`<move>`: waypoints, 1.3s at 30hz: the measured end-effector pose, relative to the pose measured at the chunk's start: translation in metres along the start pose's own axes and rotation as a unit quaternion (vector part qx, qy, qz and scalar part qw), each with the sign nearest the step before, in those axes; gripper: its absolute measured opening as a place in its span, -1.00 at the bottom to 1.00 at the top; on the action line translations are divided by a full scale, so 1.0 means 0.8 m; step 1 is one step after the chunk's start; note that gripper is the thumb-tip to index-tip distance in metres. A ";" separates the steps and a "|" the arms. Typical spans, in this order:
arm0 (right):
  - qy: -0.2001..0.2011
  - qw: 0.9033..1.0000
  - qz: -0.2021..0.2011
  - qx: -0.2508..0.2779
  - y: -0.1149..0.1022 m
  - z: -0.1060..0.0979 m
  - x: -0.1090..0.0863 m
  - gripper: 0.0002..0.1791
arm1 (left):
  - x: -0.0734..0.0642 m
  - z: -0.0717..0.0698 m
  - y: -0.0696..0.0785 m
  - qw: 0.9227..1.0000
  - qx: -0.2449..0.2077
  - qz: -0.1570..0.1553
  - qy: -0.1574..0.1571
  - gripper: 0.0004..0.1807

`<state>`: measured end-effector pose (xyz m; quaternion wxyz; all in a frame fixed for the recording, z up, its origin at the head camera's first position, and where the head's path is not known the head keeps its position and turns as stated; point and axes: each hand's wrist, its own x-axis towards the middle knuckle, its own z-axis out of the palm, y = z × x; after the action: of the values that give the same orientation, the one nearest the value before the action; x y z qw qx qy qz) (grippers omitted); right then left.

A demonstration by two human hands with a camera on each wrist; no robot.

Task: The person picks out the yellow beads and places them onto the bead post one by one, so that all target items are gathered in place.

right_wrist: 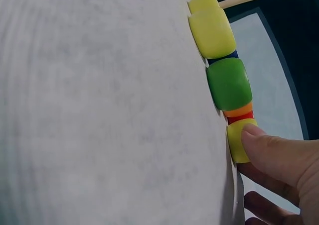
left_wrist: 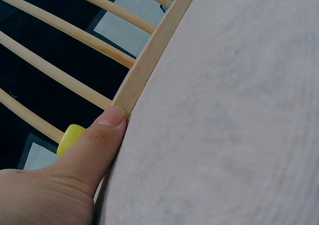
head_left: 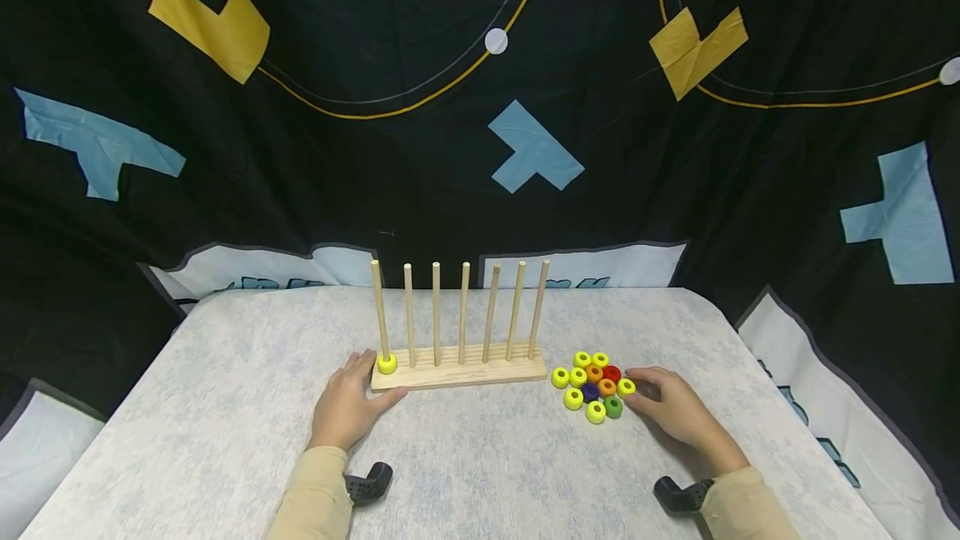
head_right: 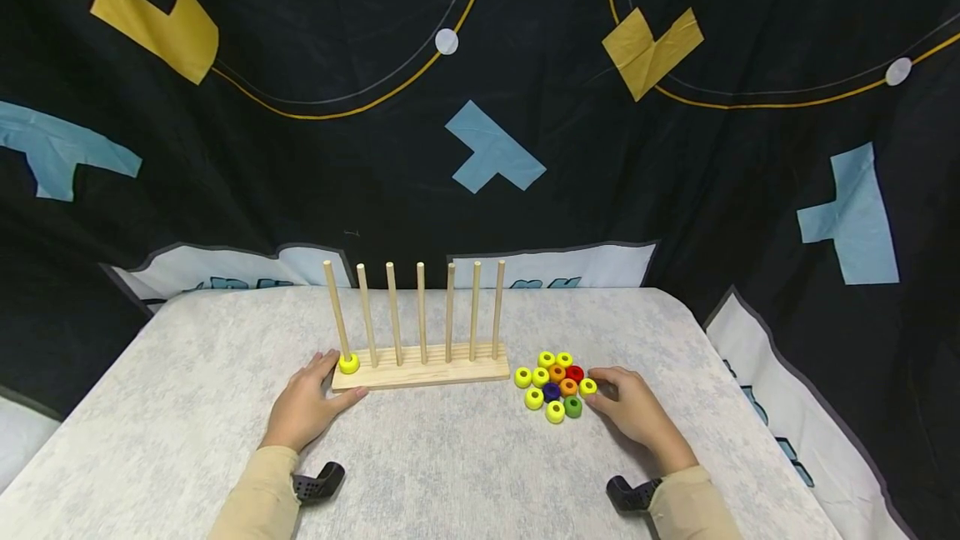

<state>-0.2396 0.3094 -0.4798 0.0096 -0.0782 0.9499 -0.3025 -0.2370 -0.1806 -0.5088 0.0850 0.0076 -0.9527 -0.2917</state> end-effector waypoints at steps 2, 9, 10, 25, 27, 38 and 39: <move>0.001 1.000 0.002 0.001 -0.001 0.000 0.001 -0.56 | 0.001 0.000 0.000 1.000 0.000 0.000 0.000 0.05; 0.013 1.000 0.015 0.008 -0.002 0.000 -0.001 -0.57 | 0.001 0.000 -0.001 1.000 0.002 -0.001 -0.001 0.05; 0.016 1.000 0.017 0.011 -0.002 0.000 -0.001 -0.56 | 0.001 0.000 -0.001 1.000 0.003 -0.001 -0.001 0.05; 0.067 0.996 -0.041 0.032 -0.030 -0.003 -0.001 -0.59 | 0.000 0.001 -0.002 1.000 0.007 0.003 0.004 0.05; 0.069 0.996 -0.054 0.032 -0.038 0.000 0.000 -0.61 | 0.000 0.001 -0.002 1.000 0.006 0.002 0.004 0.06; 0.044 0.994 -0.081 0.056 -0.091 0.019 0.004 -0.59 | 0.001 0.002 -0.003 1.000 0.004 -0.001 0.000 0.07; 0.039 0.994 -0.083 0.059 -0.097 0.021 0.005 -0.59 | 0.001 0.002 -0.003 1.000 0.004 -0.001 -0.001 0.07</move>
<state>-0.2310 0.2366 -0.4488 -0.0482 -0.1445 0.9201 -0.3609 -0.2378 -0.1819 -0.5111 0.0840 0.0090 -0.9538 -0.2883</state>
